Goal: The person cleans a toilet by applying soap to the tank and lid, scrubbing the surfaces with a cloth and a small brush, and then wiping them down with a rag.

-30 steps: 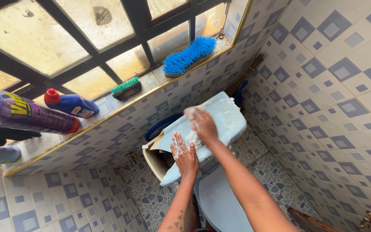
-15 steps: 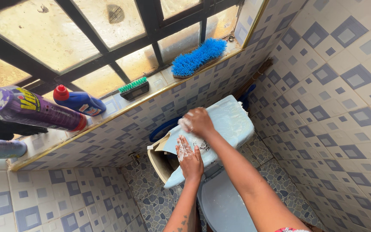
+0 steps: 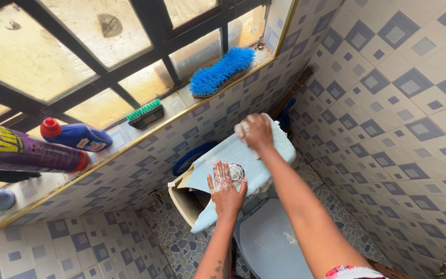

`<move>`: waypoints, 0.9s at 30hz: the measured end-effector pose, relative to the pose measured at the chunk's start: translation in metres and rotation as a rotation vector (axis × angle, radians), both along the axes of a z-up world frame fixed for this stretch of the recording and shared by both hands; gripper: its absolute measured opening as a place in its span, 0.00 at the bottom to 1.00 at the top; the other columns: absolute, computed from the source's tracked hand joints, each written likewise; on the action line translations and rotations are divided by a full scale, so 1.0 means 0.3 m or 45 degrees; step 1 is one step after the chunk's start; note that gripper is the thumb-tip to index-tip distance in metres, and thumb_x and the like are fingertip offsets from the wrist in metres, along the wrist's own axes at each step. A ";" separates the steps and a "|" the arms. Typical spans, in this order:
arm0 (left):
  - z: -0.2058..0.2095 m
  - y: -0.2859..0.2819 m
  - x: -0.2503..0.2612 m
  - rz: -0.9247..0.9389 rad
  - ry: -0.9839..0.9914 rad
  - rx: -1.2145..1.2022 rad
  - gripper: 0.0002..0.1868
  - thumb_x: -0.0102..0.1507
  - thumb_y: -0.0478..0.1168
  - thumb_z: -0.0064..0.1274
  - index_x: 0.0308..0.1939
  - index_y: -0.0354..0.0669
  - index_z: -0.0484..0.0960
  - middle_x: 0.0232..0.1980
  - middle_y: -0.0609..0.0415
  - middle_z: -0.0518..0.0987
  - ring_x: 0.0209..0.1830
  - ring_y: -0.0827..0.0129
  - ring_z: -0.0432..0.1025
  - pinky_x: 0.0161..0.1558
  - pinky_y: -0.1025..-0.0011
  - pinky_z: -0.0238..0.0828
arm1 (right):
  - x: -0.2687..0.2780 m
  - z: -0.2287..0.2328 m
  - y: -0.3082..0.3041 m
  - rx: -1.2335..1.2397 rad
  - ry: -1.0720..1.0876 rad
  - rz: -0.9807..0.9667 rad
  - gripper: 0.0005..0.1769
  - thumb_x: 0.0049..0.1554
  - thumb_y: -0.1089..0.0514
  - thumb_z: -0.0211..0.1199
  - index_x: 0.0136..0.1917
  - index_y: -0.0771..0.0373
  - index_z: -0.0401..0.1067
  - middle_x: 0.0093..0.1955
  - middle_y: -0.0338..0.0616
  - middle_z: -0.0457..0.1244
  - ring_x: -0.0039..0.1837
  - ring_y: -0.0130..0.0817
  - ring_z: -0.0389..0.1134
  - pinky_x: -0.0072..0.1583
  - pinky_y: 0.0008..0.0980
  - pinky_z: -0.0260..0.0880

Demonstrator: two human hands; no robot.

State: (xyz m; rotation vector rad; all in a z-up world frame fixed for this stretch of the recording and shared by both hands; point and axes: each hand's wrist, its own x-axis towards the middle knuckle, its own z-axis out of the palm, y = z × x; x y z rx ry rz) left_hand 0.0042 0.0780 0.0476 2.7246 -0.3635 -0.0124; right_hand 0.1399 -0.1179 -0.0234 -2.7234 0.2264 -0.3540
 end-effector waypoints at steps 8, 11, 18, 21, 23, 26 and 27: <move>-0.015 -0.022 0.059 -0.229 -0.016 -0.051 0.32 0.66 0.50 0.46 0.74 0.44 0.67 0.81 0.46 0.55 0.81 0.55 0.47 0.77 0.51 0.34 | -0.371 -0.086 0.058 0.184 0.142 -0.503 0.34 0.47 0.61 0.73 0.68 0.61 0.71 0.78 0.45 0.55 0.78 0.49 0.54 0.77 0.45 0.51; -0.048 0.006 0.074 -0.327 -0.020 -0.006 0.30 0.67 0.45 0.44 0.73 0.43 0.67 0.82 0.48 0.56 0.82 0.56 0.49 0.78 0.52 0.36 | -0.564 -0.071 0.298 0.074 -0.008 -0.298 0.23 0.60 0.53 0.66 0.68 0.54 0.75 0.79 0.41 0.58 0.82 0.45 0.55 0.83 0.48 0.47; -0.057 -0.002 0.074 -0.435 -0.101 -0.051 0.28 0.69 0.43 0.41 0.73 0.38 0.67 0.79 0.46 0.60 0.79 0.55 0.53 0.77 0.53 0.39 | -0.353 0.039 0.065 0.007 0.389 -0.547 0.40 0.52 0.34 0.64 0.72 0.52 0.67 0.81 0.49 0.51 0.81 0.48 0.50 0.76 0.64 0.31; -0.058 -0.007 0.083 -0.498 -0.071 -0.007 0.27 0.69 0.42 0.40 0.73 0.41 0.68 0.79 0.49 0.61 0.79 0.56 0.54 0.78 0.54 0.41 | -0.329 -0.016 -0.018 0.040 -0.013 -0.758 0.32 0.52 0.48 0.68 0.67 0.62 0.71 0.76 0.54 0.56 0.76 0.50 0.57 0.74 0.54 0.52; -0.053 -0.003 0.088 -0.564 -0.104 -0.046 0.26 0.69 0.42 0.40 0.71 0.42 0.71 0.77 0.47 0.65 0.77 0.54 0.58 0.76 0.54 0.44 | -0.379 -0.064 0.015 0.266 -0.173 -0.890 0.28 0.52 0.57 0.67 0.65 0.65 0.70 0.75 0.51 0.59 0.76 0.50 0.59 0.76 0.48 0.60; -0.068 0.006 0.104 -0.522 0.084 -0.295 0.23 0.69 0.43 0.40 0.68 0.46 0.76 0.71 0.48 0.73 0.73 0.53 0.64 0.75 0.57 0.51 | -0.516 -0.094 0.243 0.469 -0.436 -0.813 0.16 0.50 0.63 0.62 0.53 0.66 0.72 0.69 0.56 0.60 0.70 0.56 0.62 0.68 0.52 0.63; -0.074 0.016 0.115 -0.478 0.188 -0.405 0.23 0.70 0.44 0.40 0.67 0.48 0.79 0.69 0.49 0.76 0.71 0.53 0.66 0.75 0.58 0.54 | -0.554 -0.084 0.348 0.477 -0.592 -0.726 0.13 0.55 0.60 0.60 0.53 0.67 0.71 0.65 0.56 0.63 0.69 0.55 0.62 0.70 0.53 0.63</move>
